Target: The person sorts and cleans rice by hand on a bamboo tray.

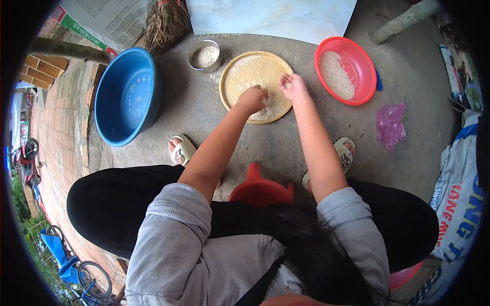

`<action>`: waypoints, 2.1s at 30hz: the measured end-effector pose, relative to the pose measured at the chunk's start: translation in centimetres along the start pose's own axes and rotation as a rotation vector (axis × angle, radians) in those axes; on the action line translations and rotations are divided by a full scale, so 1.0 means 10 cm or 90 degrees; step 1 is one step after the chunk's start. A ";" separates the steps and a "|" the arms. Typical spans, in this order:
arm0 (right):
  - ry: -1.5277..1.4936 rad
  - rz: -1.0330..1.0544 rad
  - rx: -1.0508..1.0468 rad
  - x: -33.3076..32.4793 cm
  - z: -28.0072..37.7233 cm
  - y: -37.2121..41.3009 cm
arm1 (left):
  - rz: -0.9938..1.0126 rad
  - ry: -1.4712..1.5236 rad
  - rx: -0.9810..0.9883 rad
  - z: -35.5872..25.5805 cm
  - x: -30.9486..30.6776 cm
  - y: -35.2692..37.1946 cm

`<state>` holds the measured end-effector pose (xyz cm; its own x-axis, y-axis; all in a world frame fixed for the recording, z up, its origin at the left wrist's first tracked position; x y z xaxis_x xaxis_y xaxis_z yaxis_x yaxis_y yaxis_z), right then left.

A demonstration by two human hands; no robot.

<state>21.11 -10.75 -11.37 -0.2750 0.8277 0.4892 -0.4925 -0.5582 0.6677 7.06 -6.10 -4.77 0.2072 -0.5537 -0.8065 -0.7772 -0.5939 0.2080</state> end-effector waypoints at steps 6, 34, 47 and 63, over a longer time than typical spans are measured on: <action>0.008 -0.032 -0.007 -0.17 -0.01 -0.02 | -0.033 0.121 -0.045 0.19 -0.19 -0.07; -0.039 -0.046 -0.005 -0.02 -0.26 0.02 | -0.082 0.623 -0.197 0.41 -0.42 -0.09; -0.138 -0.111 -0.174 -0.08 0.07 -0.02 | 0.015 0.042 0.127 -0.13 -0.34 0.07; -0.069 0.067 0.079 0.19 -0.36 0.00 | -0.153 0.017 -0.032 -0.02 -0.88 -0.11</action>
<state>17.62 -8.95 -12.49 -0.2253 0.7569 0.6134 -0.3588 -0.6498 0.6700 6.17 -0.70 2.20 0.3988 -0.4088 -0.8209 -0.6736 -0.7380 0.0403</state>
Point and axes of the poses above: each hand's wrist, its own y-axis away from the middle knuckle, its own x-axis out of the palm, z = x × y, the point moved 8 cm from there along -y, towards the middle knuckle, and after that the axes turned 9 degrees about -x, right-handed, at the moved point
